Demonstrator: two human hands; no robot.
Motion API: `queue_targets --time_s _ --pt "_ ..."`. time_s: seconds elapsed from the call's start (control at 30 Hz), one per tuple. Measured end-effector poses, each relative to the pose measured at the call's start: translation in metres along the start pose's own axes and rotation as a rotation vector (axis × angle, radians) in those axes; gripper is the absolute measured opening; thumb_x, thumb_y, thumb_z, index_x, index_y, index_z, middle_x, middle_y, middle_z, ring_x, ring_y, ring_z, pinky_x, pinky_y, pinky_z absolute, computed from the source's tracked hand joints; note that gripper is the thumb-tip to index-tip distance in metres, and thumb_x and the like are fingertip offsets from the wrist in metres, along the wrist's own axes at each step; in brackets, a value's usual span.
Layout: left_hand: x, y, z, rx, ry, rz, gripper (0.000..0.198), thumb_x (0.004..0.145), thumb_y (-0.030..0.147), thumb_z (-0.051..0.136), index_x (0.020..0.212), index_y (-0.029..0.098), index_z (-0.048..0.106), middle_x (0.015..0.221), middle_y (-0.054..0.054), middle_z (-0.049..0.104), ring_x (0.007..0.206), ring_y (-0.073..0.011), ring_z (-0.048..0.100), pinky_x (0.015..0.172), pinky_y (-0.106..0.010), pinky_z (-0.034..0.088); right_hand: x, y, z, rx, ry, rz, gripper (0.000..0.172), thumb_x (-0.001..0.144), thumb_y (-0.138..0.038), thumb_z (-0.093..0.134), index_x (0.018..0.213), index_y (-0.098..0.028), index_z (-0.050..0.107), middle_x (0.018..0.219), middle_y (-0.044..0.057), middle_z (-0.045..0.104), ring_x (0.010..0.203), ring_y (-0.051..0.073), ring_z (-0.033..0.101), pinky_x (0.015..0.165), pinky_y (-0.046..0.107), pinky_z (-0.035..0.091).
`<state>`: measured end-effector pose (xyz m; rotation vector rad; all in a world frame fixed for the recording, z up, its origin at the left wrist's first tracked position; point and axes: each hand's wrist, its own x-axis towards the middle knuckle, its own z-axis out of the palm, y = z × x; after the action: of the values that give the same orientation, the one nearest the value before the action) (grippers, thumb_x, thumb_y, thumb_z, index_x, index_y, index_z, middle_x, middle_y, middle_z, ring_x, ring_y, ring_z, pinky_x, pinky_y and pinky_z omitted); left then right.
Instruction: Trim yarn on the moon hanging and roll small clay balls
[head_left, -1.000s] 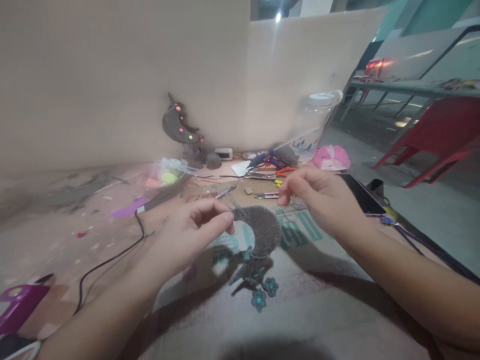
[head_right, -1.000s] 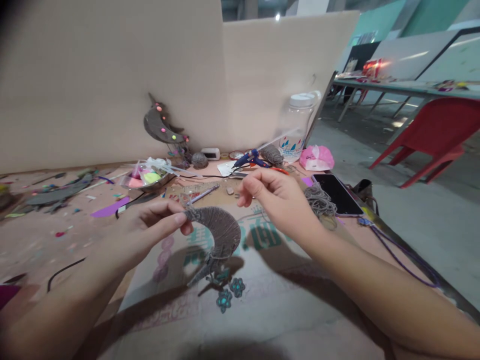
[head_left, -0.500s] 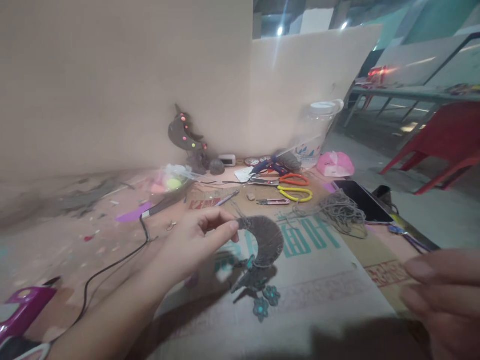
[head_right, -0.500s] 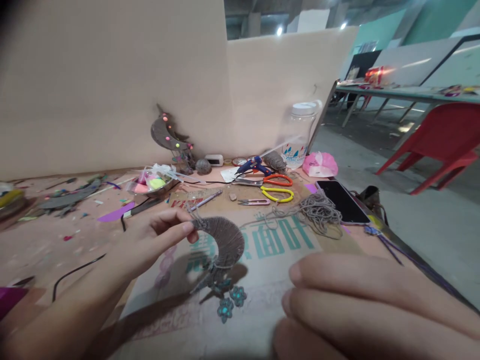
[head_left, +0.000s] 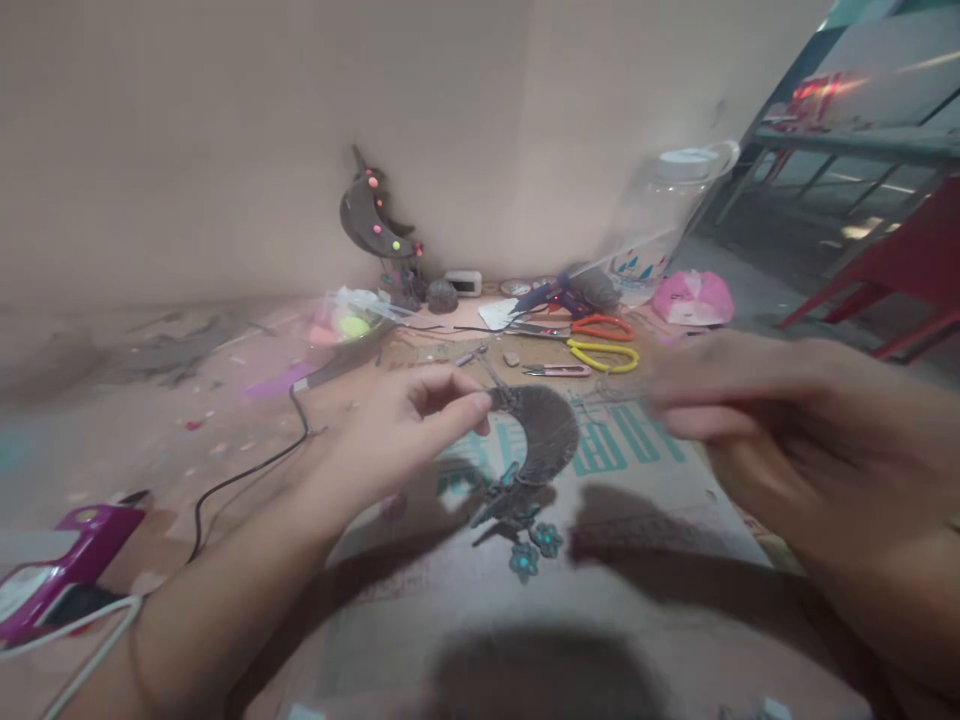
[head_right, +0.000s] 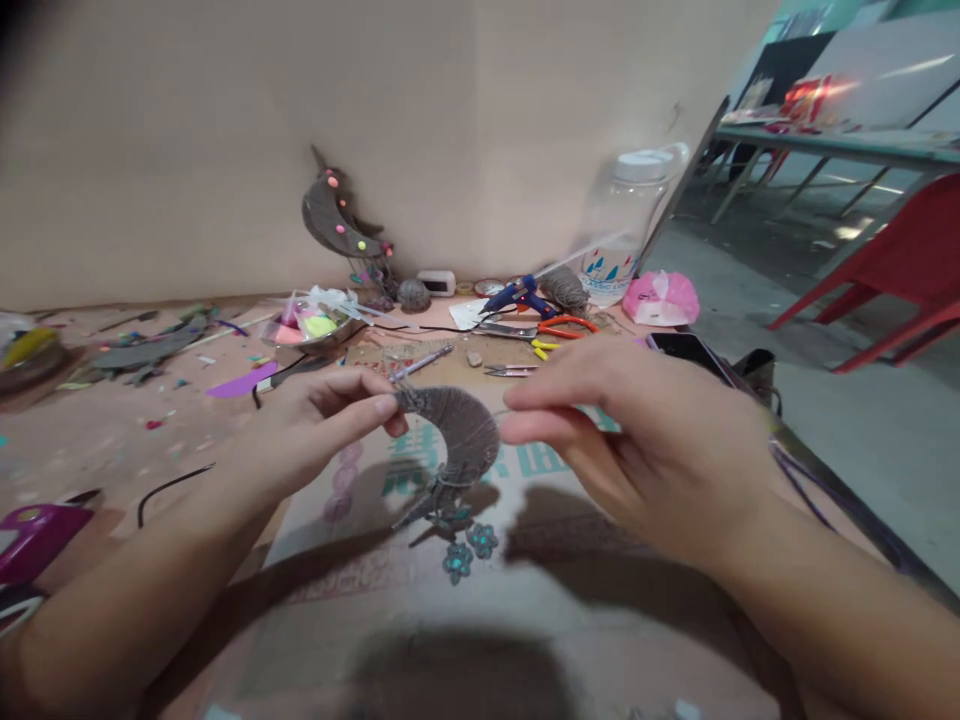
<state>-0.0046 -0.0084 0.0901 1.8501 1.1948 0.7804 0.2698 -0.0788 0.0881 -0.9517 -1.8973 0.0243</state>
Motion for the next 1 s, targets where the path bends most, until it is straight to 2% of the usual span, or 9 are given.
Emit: queue_targets --time_s 0.1,0.27,0.47,0.57,0.63,0.73,0.87,0.93,1.0 --pt "0.000 0.000 -0.005 0.010 0.059 -0.022 0.030 0.084 0.046 0.063 0.072 0.019 0.068 0.070 0.000 0.071 0.054 -0.0128 0.056 0.049 -0.024 0.041 0.036 0.003 0.027 0.032 0.047 -0.049 0.013 0.087 -0.017 0.070 0.091 -0.028 0.064 0.085 -0.001 0.068 0.077 0.017 0.065 0.073 0.033 0.052" --pt "0.008 -0.007 -0.008 -0.057 0.116 0.058 0.026 0.082 0.040 0.065 0.068 0.020 0.068 0.069 -0.001 0.070 0.070 -0.0173 0.064 0.065 -0.027 0.050 0.034 0.013 0.036 0.119 -0.076 -0.016 0.017 0.090 -0.009 0.058 0.097 -0.024 0.059 0.091 0.001 0.063 0.085 0.017 0.061 0.078 0.032 0.050" --pt "0.021 -0.022 -0.010 -0.286 0.180 0.071 0.025 0.081 0.038 0.066 0.066 0.018 0.067 0.068 -0.003 0.069 0.074 -0.0179 0.066 0.073 -0.029 0.051 0.034 0.025 0.052 0.294 -0.284 0.289 0.020 0.097 -0.035 0.055 0.111 -0.022 0.060 0.084 0.001 0.062 0.073 0.015 0.057 0.066 0.028 0.047" --pt "0.023 -0.026 -0.009 -0.355 0.224 0.080 0.028 0.083 0.043 0.065 0.070 0.018 0.068 0.071 -0.004 0.070 0.075 -0.0188 0.066 0.076 -0.031 0.053 0.037 0.027 0.061 0.419 -0.451 0.430 0.022 0.089 -0.041 0.064 0.087 -0.019 0.063 0.074 0.001 0.061 0.068 0.014 0.057 0.063 0.027 0.046" --pt "0.022 -0.026 -0.007 -0.356 0.254 0.104 0.033 0.085 0.050 0.064 0.078 0.018 0.069 0.076 -0.005 0.072 0.079 -0.0203 0.068 0.080 -0.033 0.054 0.036 0.026 0.065 0.456 -0.454 0.495 0.025 0.088 -0.038 0.064 0.074 -0.018 0.060 0.067 -0.001 0.059 0.062 0.012 0.055 0.058 0.025 0.044" --pt "0.017 -0.025 -0.003 -0.277 0.165 0.204 0.043 0.083 0.060 0.065 0.097 0.019 0.071 0.094 -0.009 0.074 0.093 -0.0245 0.069 0.088 -0.036 0.054 0.034 0.022 0.064 0.499 -0.350 0.460 0.021 0.089 -0.035 0.065 0.077 -0.017 0.063 0.068 -0.001 0.061 0.062 0.012 0.057 0.060 0.024 0.045" --pt "0.010 -0.021 0.001 -0.095 -0.125 0.259 0.046 0.084 0.054 0.067 0.119 0.025 0.067 0.123 -0.008 0.069 0.118 -0.0274 0.062 0.099 -0.036 0.050 0.034 0.017 0.058 0.492 -0.256 0.352 0.019 0.088 -0.035 0.067 0.081 -0.017 0.066 0.073 0.001 0.065 0.067 0.013 0.059 0.063 0.024 0.048" --pt "0.009 -0.019 0.004 -0.045 -0.224 0.225 0.043 0.086 0.050 0.067 0.121 0.026 0.067 0.120 -0.007 0.070 0.115 -0.0258 0.063 0.096 -0.034 0.051 0.036 0.016 0.056 0.494 -0.230 0.356 0.020 0.089 -0.036 0.066 0.080 -0.018 0.066 0.072 0.000 0.064 0.066 0.012 0.058 0.061 0.023 0.048" --pt "0.009 -0.017 0.006 -0.029 -0.212 0.182 0.041 0.085 0.048 0.068 0.119 0.025 0.069 0.113 -0.007 0.072 0.107 -0.0239 0.067 0.092 -0.033 0.053 0.038 0.018 0.056 0.473 -0.198 0.385 0.023 0.089 -0.038 0.065 0.078 -0.018 0.065 0.069 -0.001 0.062 0.063 0.012 0.057 0.059 0.022 0.048"
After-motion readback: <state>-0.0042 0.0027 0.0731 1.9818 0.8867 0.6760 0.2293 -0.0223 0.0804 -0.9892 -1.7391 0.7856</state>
